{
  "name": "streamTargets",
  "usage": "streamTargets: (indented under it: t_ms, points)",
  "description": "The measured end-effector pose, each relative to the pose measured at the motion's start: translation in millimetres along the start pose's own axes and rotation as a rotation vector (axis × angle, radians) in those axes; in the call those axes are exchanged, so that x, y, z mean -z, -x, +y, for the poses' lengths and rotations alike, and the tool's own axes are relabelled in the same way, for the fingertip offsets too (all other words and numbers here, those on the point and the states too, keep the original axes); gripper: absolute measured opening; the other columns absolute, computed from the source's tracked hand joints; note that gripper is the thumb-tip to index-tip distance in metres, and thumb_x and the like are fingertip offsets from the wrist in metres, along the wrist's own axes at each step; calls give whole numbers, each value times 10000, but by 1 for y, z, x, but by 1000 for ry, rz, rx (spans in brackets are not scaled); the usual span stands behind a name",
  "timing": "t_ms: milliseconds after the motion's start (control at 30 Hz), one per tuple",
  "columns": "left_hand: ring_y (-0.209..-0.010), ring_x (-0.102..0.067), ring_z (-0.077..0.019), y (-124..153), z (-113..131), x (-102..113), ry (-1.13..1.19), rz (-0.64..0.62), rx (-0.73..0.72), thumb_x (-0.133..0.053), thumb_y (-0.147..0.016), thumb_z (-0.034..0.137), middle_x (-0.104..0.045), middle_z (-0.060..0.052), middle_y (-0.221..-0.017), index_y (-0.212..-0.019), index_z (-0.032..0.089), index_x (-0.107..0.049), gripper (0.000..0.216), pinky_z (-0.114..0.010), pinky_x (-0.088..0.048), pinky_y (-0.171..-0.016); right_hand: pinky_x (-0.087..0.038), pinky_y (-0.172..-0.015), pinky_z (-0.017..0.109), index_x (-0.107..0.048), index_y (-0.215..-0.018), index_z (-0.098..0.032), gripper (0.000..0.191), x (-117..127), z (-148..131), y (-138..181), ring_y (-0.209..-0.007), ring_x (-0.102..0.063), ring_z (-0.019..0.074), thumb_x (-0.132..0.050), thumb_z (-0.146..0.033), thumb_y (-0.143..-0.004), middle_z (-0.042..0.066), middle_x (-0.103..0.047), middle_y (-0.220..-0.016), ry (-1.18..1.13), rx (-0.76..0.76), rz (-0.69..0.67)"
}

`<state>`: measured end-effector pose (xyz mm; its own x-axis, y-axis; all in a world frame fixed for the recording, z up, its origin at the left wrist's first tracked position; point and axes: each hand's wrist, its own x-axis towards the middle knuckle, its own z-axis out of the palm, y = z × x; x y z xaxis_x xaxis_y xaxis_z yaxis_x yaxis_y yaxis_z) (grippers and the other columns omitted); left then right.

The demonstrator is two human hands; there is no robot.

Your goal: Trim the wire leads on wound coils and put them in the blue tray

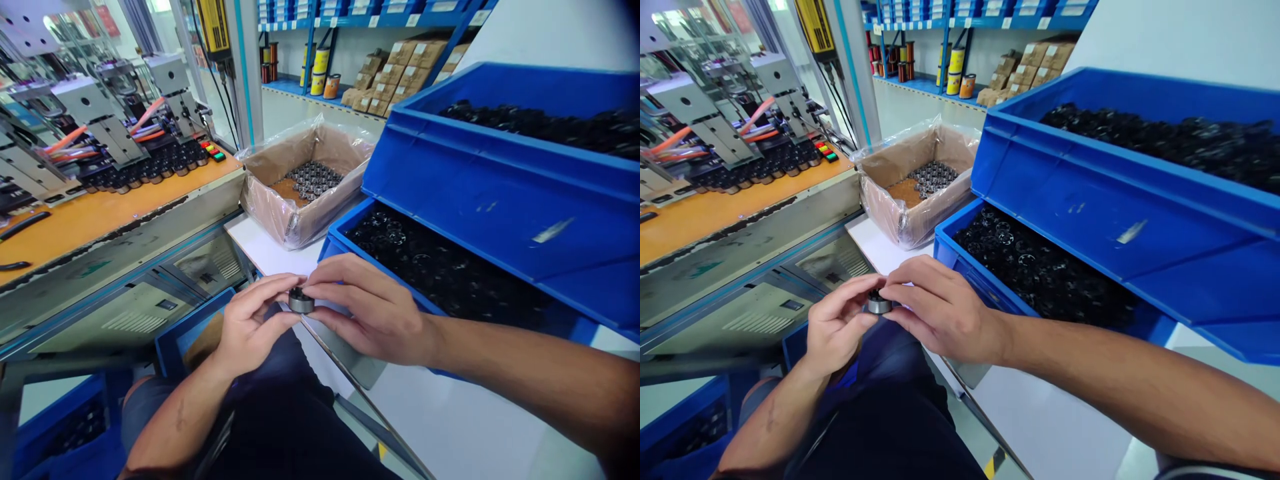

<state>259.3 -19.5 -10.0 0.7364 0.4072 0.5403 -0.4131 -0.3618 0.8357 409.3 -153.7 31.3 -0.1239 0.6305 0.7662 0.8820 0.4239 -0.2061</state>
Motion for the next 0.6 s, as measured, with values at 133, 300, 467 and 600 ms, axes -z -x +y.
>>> streamTargets:
  t_ms: [133,300,467,600]
  points:
    - [-945,-694,-177,-8,5,7,-257,-17,-244,-759,-812,220,-725,-91,-1053,-1182,228,-706,374,-282,-580,-815,-590,-810,359,-584,-1087,-84,205,0,-1,1,-935,-612,192,-636,-102,-889,126,-638,-964,17,-7,-21]
    - [-885,-706,-161,-11,7,10,-321,-58,-333,-712,-854,200,-747,-80,-972,-1114,185,-717,261,-277,-578,-798,-596,-790,342,-569,-1105,-100,188,1,-3,1,-914,-605,178,-578,-90,-917,107,-628,-960,39,3,-61]
    - [-849,-713,-157,-3,6,4,-334,-28,-271,-731,-831,174,-744,-71,-961,-1085,187,-723,254,-249,-572,-748,-596,-804,333,-573,-1083,-76,161,-3,-2,1,-915,-616,182,-581,-110,-926,117,-642,-951,38,10,-78]
    - [-831,-678,-147,-27,5,39,-591,80,-295,-737,-829,202,-711,-63,-925,-1015,173,-733,188,-257,-547,-739,-576,-903,376,-555,-1186,-72,298,4,13,6,-1060,-626,237,-615,-209,-929,177,-640,-1107,199,-26,-110]
